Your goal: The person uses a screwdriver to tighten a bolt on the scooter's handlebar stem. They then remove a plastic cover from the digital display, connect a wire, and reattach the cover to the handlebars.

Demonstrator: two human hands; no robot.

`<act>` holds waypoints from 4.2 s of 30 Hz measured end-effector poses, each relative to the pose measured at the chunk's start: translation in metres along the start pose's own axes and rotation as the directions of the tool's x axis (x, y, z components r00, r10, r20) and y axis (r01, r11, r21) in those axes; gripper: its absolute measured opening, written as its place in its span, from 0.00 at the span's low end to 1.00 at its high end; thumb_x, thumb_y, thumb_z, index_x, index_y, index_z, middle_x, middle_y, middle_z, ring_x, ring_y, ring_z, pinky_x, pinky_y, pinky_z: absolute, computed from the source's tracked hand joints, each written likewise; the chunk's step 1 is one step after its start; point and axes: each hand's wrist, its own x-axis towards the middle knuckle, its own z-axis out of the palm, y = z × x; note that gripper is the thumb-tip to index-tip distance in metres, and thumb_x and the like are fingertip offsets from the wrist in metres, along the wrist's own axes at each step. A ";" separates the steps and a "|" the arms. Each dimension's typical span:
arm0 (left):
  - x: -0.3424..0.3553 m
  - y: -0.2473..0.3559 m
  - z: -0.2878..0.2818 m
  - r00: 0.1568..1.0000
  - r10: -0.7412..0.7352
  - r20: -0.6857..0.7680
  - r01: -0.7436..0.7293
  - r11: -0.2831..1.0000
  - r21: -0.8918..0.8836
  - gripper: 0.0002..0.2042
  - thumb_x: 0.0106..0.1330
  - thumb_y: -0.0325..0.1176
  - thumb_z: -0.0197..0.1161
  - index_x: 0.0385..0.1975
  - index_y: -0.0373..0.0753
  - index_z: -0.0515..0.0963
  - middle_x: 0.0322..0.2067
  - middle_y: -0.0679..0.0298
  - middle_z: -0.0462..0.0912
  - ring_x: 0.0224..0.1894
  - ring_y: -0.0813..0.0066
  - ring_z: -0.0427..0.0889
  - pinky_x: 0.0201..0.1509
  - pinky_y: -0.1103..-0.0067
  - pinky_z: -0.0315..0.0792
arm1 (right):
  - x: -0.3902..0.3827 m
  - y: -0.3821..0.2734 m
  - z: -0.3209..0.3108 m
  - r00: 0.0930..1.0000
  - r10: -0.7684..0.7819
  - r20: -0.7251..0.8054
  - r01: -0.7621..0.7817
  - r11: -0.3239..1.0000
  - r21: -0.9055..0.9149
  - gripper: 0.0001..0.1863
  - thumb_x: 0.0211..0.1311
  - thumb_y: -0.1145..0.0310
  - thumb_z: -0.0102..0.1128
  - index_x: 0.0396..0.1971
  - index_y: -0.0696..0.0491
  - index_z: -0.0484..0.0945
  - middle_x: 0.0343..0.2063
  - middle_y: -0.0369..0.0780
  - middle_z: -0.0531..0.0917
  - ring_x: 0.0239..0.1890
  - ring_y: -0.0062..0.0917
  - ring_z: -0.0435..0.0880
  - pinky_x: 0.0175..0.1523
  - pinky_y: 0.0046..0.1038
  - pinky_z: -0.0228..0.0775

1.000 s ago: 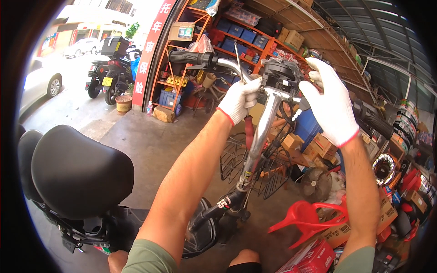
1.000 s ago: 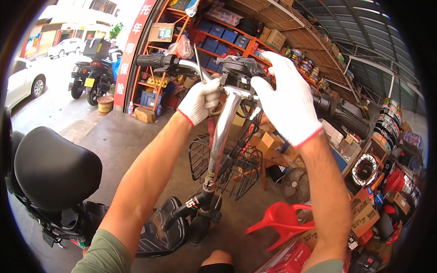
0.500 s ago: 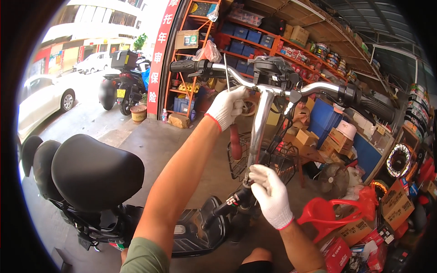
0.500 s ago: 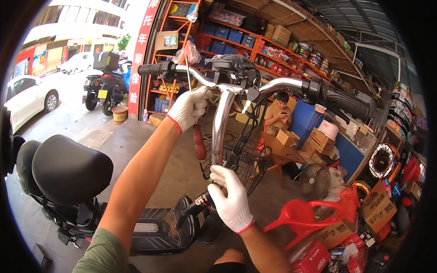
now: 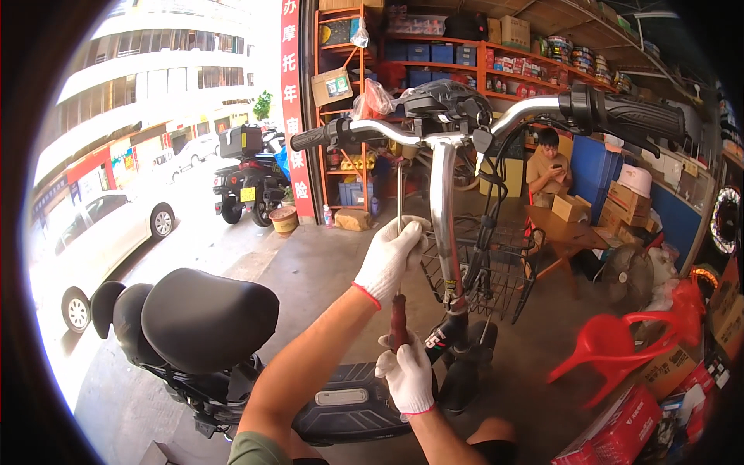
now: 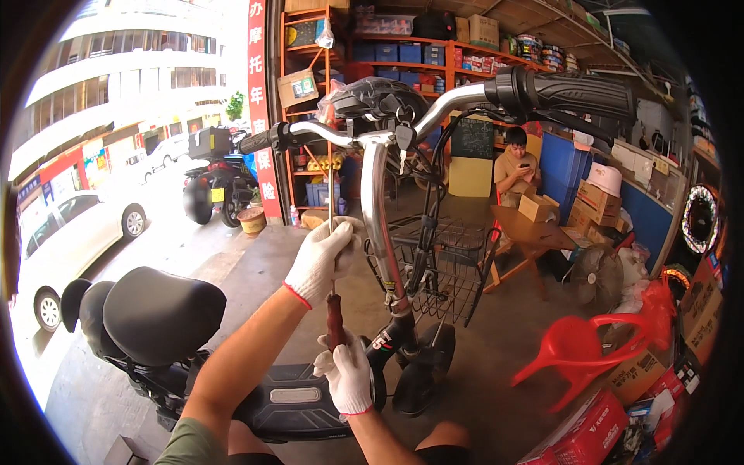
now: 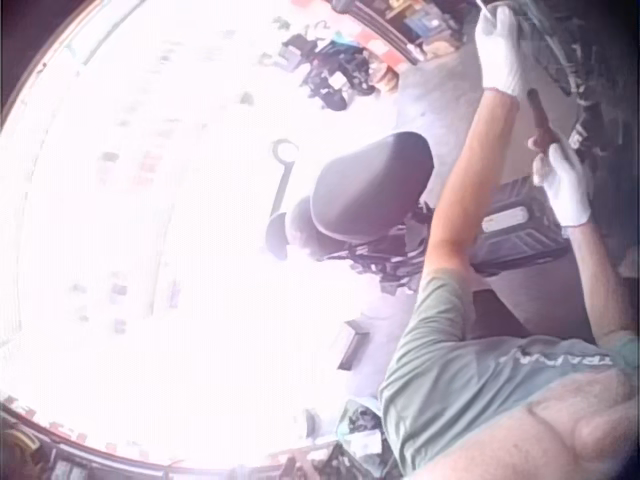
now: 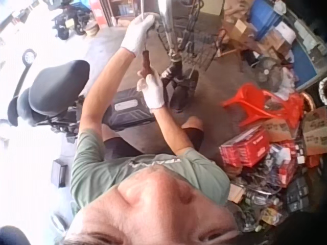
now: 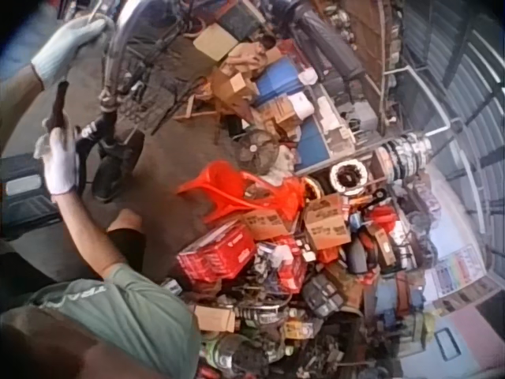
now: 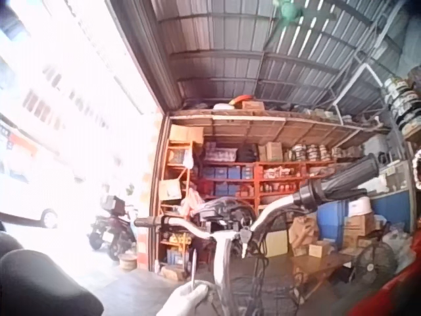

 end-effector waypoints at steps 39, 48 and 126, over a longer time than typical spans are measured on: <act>0.050 0.051 0.012 0.757 0.581 -0.298 -0.458 0.798 0.392 0.17 0.76 0.34 0.54 0.58 0.32 0.78 0.44 0.59 0.84 0.45 0.73 0.82 0.52 0.76 0.76 | 0.034 -0.005 -0.005 0.980 -0.196 -0.040 0.200 0.973 0.119 0.26 0.75 0.58 0.61 0.63 0.58 0.69 0.44 0.41 0.82 0.31 0.25 0.84 0.38 0.31 0.77; 0.121 0.218 0.057 0.907 0.339 0.248 -0.394 0.479 0.785 0.38 0.74 0.63 0.48 0.68 0.35 0.73 0.64 0.50 0.78 0.68 0.60 0.73 0.73 0.68 0.62 | 0.044 -0.004 0.006 0.974 -0.214 -0.075 0.226 0.947 0.229 0.27 0.73 0.56 0.64 0.63 0.55 0.70 0.44 0.39 0.81 0.30 0.23 0.80 0.39 0.31 0.72; 0.116 0.201 0.070 0.918 0.238 0.317 -0.372 0.241 0.896 0.26 0.75 0.46 0.56 0.68 0.40 0.75 0.52 0.62 0.85 0.52 0.74 0.82 0.59 0.78 0.74 | 0.064 -0.025 -0.017 0.950 0.077 0.303 -0.269 0.692 0.669 0.27 0.77 0.54 0.57 0.65 0.58 0.71 0.36 0.40 0.81 0.19 0.14 0.67 0.29 0.21 0.60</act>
